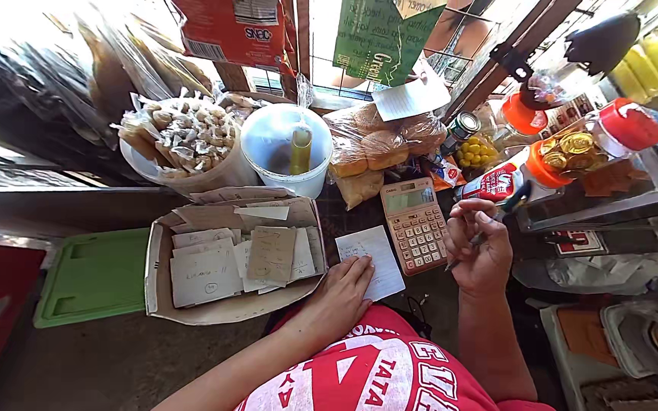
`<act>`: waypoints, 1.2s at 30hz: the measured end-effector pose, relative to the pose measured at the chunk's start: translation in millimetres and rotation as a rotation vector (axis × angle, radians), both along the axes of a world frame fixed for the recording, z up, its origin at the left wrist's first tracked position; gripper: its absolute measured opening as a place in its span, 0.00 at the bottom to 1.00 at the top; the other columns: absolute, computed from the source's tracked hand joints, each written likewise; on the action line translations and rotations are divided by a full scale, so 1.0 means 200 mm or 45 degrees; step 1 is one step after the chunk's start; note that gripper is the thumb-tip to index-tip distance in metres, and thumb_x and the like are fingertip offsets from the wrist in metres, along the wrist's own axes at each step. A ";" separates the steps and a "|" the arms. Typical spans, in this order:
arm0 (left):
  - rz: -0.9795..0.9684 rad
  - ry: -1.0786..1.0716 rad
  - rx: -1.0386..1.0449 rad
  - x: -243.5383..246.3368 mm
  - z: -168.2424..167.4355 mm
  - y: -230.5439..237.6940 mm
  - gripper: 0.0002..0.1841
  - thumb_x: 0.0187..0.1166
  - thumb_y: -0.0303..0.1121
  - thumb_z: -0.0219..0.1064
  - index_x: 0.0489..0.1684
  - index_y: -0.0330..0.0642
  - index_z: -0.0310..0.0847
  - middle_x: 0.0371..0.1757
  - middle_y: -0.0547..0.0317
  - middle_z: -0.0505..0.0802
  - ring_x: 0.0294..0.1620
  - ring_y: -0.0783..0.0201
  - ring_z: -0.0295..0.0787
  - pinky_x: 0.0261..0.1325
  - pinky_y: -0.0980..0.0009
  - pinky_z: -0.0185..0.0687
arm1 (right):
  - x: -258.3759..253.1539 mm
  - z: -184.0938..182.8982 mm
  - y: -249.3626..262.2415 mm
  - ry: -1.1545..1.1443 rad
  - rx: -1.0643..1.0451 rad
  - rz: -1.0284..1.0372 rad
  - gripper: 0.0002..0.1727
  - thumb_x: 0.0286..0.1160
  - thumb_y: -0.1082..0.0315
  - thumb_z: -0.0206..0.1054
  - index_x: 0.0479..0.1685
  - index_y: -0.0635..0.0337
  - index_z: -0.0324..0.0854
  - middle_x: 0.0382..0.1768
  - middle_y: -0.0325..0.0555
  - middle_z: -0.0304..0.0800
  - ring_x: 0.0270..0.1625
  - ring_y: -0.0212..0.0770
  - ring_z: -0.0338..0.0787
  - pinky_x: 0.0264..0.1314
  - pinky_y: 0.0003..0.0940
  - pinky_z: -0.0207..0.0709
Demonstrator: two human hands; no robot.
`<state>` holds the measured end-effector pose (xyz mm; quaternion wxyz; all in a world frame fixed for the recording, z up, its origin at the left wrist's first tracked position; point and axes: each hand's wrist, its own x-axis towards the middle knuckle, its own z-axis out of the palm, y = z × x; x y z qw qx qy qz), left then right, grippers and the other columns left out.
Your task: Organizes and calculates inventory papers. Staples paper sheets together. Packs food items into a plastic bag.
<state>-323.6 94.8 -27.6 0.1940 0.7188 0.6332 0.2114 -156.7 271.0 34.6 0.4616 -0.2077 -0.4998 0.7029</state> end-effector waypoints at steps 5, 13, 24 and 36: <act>-0.002 0.026 0.039 0.00 -0.01 0.00 0.27 0.79 0.37 0.67 0.74 0.29 0.77 0.80 0.37 0.79 0.79 0.37 0.77 0.75 0.45 0.75 | -0.05 0.00 0.01 0.143 -0.271 0.037 0.23 0.93 0.61 0.38 0.69 0.47 0.80 0.54 0.39 0.92 0.16 0.23 0.75 0.16 0.14 0.69; 0.005 0.090 0.095 0.01 -0.03 -0.01 0.27 0.79 0.38 0.65 0.73 0.28 0.78 0.78 0.37 0.81 0.77 0.37 0.79 0.73 0.47 0.78 | -0.11 -0.07 -0.05 0.321 -0.425 0.169 0.20 0.87 0.70 0.45 0.44 0.51 0.87 0.65 0.43 0.89 0.18 0.22 0.77 0.16 0.13 0.69; -0.026 0.204 0.183 0.01 -0.04 0.00 0.26 0.81 0.39 0.62 0.70 0.26 0.80 0.75 0.36 0.84 0.71 0.38 0.85 0.69 0.49 0.81 | -0.34 -0.31 -0.21 -0.071 -0.415 0.054 0.31 0.87 0.60 0.29 0.67 0.62 0.77 0.78 0.49 0.76 0.79 0.44 0.77 0.79 0.41 0.71; -0.041 0.145 0.272 0.00 -0.07 0.02 0.23 0.79 0.34 0.64 0.67 0.25 0.80 0.71 0.35 0.86 0.68 0.40 0.87 0.66 0.51 0.83 | -0.38 -0.36 -0.14 -0.364 0.205 0.241 0.25 0.95 0.51 0.41 0.42 0.51 0.83 0.45 0.35 0.93 0.35 0.30 0.92 0.37 0.26 0.89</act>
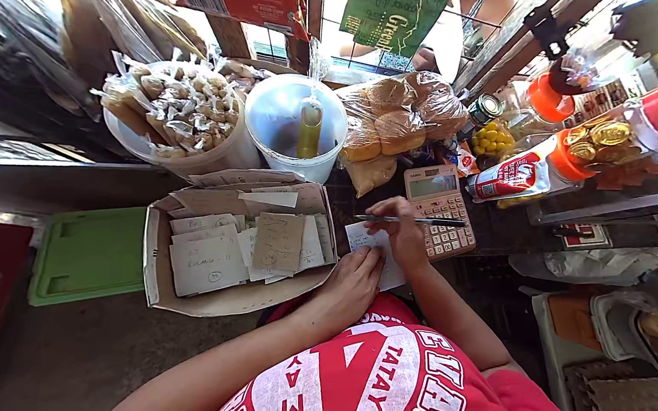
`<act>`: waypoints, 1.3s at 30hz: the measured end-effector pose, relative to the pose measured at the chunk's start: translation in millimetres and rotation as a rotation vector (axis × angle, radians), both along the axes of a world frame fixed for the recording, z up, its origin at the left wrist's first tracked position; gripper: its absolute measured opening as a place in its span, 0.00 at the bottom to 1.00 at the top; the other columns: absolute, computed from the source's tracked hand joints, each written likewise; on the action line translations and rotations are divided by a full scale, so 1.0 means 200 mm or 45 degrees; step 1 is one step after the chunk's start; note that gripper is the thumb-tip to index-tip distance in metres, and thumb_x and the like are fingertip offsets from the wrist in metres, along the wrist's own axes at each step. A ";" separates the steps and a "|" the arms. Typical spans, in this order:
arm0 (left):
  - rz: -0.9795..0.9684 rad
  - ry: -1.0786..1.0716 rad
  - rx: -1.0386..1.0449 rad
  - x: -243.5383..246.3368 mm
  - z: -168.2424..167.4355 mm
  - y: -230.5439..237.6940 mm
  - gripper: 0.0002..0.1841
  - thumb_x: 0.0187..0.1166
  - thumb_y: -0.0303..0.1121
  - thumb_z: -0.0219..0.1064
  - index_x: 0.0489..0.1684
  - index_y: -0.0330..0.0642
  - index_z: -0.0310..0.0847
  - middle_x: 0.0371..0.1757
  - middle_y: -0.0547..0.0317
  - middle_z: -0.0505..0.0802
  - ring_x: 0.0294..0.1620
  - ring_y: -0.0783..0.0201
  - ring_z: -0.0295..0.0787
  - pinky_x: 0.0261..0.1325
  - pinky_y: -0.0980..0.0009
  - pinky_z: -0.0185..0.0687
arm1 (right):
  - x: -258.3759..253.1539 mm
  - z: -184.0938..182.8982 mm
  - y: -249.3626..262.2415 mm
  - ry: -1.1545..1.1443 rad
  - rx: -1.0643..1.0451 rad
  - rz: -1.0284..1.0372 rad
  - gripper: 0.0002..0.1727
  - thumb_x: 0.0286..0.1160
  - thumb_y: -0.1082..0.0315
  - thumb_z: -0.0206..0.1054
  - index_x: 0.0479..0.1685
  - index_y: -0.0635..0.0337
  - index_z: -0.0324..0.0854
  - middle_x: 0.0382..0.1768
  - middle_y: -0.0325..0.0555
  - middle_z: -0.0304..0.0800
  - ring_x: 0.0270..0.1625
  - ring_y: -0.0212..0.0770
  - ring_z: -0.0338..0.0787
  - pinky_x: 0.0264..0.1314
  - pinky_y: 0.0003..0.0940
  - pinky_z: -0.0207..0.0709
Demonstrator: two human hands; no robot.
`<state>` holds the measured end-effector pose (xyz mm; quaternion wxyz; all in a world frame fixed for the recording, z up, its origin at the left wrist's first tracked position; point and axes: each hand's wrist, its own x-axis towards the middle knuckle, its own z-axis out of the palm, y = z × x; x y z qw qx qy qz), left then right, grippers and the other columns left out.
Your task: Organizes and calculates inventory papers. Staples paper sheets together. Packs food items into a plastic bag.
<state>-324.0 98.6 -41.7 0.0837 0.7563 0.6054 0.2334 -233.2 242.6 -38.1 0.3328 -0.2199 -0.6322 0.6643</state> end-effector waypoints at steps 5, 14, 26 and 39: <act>-0.016 -0.011 -0.022 -0.01 0.01 -0.01 0.22 0.78 0.32 0.66 0.67 0.25 0.80 0.71 0.35 0.86 0.70 0.39 0.85 0.67 0.51 0.82 | -0.10 0.01 0.02 -0.151 0.319 0.012 0.11 0.81 0.68 0.68 0.28 0.58 0.77 0.21 0.34 0.80 0.18 0.23 0.77 0.21 0.16 0.73; -0.048 0.000 0.007 -0.02 -0.01 -0.02 0.22 0.79 0.32 0.64 0.67 0.25 0.80 0.71 0.36 0.87 0.72 0.40 0.85 0.69 0.53 0.82 | -0.11 -0.04 0.02 -0.205 0.495 0.069 0.14 0.73 0.73 0.73 0.19 0.61 0.77 0.22 0.38 0.82 0.21 0.24 0.78 0.23 0.17 0.73; -0.023 0.126 -0.118 -0.01 0.02 -0.03 0.24 0.84 0.37 0.61 0.72 0.28 0.79 0.75 0.37 0.84 0.78 0.35 0.78 0.77 0.47 0.75 | -0.12 -0.06 0.02 -0.231 0.658 0.093 0.16 0.72 0.73 0.73 0.15 0.62 0.76 0.22 0.41 0.81 0.25 0.27 0.79 0.28 0.19 0.73; -0.004 0.133 -0.096 0.00 0.01 -0.04 0.23 0.85 0.36 0.59 0.72 0.30 0.79 0.76 0.39 0.84 0.80 0.36 0.76 0.79 0.49 0.73 | -0.12 -0.06 0.03 -0.221 0.649 0.086 0.17 0.72 0.75 0.71 0.14 0.62 0.74 0.21 0.41 0.79 0.24 0.27 0.77 0.27 0.18 0.71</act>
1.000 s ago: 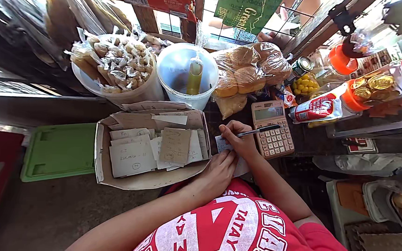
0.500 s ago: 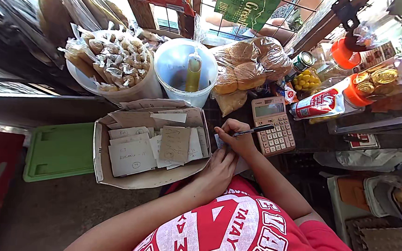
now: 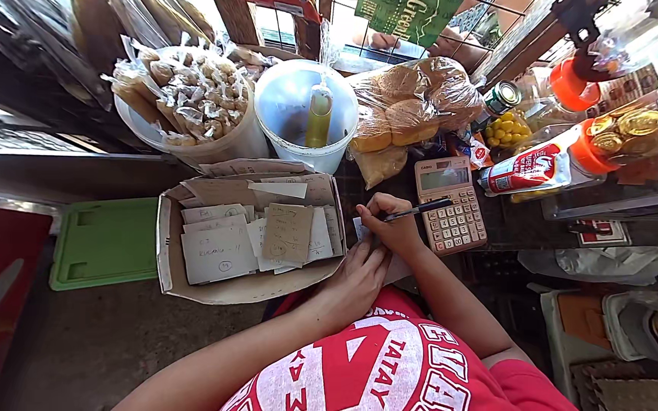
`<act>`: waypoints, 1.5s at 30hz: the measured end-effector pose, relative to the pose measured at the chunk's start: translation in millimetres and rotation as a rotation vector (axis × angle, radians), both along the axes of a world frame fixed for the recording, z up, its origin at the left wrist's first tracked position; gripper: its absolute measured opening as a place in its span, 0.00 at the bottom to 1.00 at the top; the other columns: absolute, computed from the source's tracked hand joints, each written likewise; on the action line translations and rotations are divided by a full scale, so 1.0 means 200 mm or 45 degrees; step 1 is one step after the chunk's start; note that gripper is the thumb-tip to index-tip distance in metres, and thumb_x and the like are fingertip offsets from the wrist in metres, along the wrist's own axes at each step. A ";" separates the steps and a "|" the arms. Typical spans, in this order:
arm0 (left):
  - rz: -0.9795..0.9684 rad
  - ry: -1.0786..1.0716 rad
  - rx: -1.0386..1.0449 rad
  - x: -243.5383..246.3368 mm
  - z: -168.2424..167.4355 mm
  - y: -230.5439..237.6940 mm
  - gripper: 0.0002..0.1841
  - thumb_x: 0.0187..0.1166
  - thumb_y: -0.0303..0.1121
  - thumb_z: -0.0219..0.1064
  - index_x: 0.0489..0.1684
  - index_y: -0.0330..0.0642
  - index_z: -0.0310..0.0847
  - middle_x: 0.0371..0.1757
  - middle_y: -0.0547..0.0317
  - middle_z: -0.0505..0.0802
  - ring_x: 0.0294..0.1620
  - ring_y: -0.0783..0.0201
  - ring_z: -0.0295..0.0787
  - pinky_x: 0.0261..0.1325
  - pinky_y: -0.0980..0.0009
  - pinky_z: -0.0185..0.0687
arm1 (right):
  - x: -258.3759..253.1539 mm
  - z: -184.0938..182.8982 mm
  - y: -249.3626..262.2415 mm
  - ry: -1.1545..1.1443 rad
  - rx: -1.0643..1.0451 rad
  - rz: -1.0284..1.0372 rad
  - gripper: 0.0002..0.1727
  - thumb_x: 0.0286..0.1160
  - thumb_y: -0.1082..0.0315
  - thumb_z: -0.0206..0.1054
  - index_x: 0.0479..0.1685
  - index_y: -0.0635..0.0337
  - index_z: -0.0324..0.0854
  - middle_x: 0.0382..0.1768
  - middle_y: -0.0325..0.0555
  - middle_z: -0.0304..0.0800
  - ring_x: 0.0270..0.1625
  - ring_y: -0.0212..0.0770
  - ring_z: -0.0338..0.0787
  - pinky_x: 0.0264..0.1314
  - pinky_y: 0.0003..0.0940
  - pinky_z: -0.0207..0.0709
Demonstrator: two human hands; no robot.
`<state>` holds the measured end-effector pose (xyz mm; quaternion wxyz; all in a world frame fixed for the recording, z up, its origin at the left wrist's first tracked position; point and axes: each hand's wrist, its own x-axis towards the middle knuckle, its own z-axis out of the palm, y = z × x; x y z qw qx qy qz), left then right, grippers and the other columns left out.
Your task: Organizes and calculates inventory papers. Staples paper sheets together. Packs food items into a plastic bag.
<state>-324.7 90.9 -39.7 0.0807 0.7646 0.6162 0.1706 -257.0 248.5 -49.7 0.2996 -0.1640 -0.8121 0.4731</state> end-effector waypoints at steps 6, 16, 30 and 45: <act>0.013 0.038 0.040 0.01 -0.02 0.00 0.23 0.85 0.37 0.59 0.72 0.30 0.79 0.75 0.40 0.85 0.79 0.37 0.77 0.79 0.50 0.74 | 0.00 0.00 0.00 0.054 -0.003 0.002 0.18 0.71 0.77 0.70 0.13 0.62 0.71 0.20 0.42 0.76 0.23 0.27 0.75 0.25 0.18 0.68; 0.020 0.017 0.043 0.01 -0.02 -0.01 0.24 0.84 0.37 0.60 0.72 0.30 0.79 0.75 0.39 0.85 0.80 0.36 0.76 0.79 0.49 0.73 | 0.00 0.01 0.00 0.035 0.030 -0.024 0.18 0.70 0.77 0.69 0.12 0.61 0.70 0.19 0.41 0.76 0.22 0.27 0.74 0.23 0.19 0.67; 0.014 0.041 0.045 0.01 -0.02 -0.01 0.24 0.84 0.38 0.59 0.72 0.31 0.79 0.76 0.40 0.84 0.81 0.38 0.76 0.79 0.51 0.73 | 0.00 0.01 -0.01 0.025 0.036 -0.051 0.20 0.71 0.78 0.68 0.12 0.60 0.68 0.19 0.41 0.73 0.21 0.28 0.71 0.22 0.19 0.63; -0.010 -0.013 -0.020 0.00 -0.02 0.00 0.24 0.84 0.36 0.59 0.73 0.30 0.78 0.78 0.38 0.82 0.82 0.36 0.73 0.81 0.49 0.71 | -0.01 -0.01 0.01 0.096 -0.011 -0.050 0.19 0.73 0.78 0.65 0.13 0.60 0.69 0.19 0.38 0.72 0.25 0.25 0.72 0.27 0.18 0.64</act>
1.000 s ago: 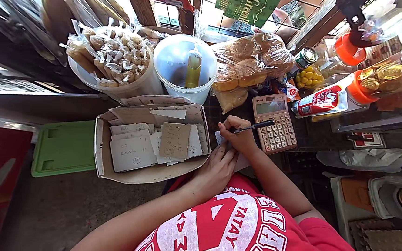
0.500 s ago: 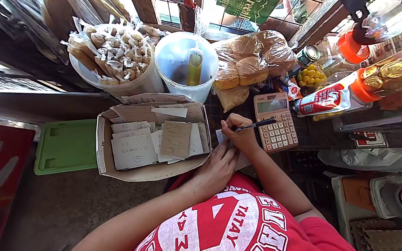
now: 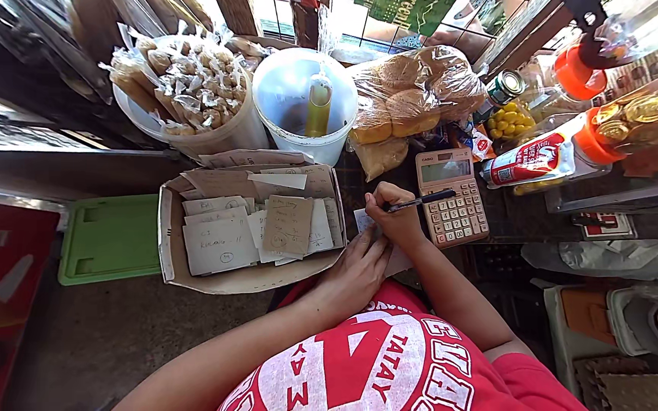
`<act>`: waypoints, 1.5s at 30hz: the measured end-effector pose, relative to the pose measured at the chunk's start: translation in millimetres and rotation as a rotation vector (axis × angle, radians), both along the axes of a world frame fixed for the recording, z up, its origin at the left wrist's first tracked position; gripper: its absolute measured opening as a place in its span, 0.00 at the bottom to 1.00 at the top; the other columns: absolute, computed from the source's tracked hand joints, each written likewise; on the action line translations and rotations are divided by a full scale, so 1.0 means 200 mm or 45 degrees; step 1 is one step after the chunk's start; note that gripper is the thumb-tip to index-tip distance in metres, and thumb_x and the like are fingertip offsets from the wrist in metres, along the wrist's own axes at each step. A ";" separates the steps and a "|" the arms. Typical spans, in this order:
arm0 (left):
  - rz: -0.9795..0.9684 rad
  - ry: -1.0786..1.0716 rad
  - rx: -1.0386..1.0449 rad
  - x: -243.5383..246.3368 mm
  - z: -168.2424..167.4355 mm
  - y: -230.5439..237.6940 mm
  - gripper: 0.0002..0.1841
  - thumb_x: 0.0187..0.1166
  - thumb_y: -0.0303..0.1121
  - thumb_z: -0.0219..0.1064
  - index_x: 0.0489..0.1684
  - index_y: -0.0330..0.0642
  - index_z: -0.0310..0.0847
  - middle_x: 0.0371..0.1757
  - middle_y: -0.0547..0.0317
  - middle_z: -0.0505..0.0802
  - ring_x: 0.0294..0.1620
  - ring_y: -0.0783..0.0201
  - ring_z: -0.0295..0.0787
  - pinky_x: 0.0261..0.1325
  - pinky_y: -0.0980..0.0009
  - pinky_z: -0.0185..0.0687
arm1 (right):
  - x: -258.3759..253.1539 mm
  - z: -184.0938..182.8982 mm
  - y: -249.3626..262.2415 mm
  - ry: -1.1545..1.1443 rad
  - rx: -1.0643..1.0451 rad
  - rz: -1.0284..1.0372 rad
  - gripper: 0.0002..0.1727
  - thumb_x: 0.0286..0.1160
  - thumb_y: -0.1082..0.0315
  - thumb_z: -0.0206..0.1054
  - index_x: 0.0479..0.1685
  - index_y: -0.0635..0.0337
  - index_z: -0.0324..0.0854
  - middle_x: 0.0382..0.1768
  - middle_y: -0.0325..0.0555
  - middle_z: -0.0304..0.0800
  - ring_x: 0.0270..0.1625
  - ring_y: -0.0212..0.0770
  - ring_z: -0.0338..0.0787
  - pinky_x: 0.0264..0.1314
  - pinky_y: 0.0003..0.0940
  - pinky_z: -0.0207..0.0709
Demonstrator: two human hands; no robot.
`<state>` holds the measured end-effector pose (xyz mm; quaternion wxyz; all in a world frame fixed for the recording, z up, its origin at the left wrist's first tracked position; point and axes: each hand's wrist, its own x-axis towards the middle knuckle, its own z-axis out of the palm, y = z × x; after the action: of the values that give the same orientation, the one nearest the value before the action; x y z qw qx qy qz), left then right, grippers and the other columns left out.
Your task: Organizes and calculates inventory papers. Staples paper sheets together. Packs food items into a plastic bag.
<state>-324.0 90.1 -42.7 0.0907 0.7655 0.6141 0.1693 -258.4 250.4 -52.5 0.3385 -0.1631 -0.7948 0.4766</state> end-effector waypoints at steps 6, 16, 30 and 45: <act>0.007 -0.028 -0.001 0.00 0.01 0.00 0.24 0.84 0.37 0.60 0.73 0.30 0.78 0.78 0.39 0.82 0.82 0.36 0.73 0.81 0.49 0.71 | 0.01 0.01 -0.01 -0.024 0.049 -0.035 0.20 0.71 0.79 0.66 0.11 0.60 0.67 0.19 0.40 0.71 0.24 0.27 0.70 0.25 0.18 0.62; 0.021 -0.032 0.006 0.00 0.00 0.00 0.24 0.83 0.36 0.61 0.73 0.30 0.79 0.78 0.38 0.82 0.82 0.35 0.73 0.82 0.49 0.70 | 0.04 0.01 0.01 -0.045 0.005 -0.050 0.16 0.72 0.78 0.67 0.15 0.62 0.74 0.20 0.39 0.77 0.24 0.24 0.75 0.25 0.17 0.68; 0.027 -0.059 0.005 0.01 -0.01 0.00 0.24 0.83 0.36 0.60 0.74 0.30 0.78 0.79 0.38 0.81 0.83 0.35 0.72 0.83 0.49 0.68 | 0.03 0.00 0.01 -0.036 0.068 -0.046 0.18 0.74 0.77 0.67 0.14 0.62 0.72 0.20 0.39 0.75 0.25 0.26 0.74 0.28 0.18 0.67; 0.031 -0.063 -0.006 0.01 -0.01 -0.01 0.24 0.83 0.36 0.60 0.74 0.30 0.78 0.79 0.39 0.81 0.85 0.35 0.69 0.83 0.49 0.68 | 0.03 -0.01 0.01 -0.051 0.102 -0.082 0.18 0.73 0.77 0.65 0.13 0.60 0.70 0.19 0.37 0.71 0.24 0.25 0.70 0.26 0.18 0.62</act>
<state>-322.0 88.1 -44.6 0.1057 0.7532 0.6214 0.1879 -252.0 253.1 -54.4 0.3441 -0.1844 -0.8141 0.4300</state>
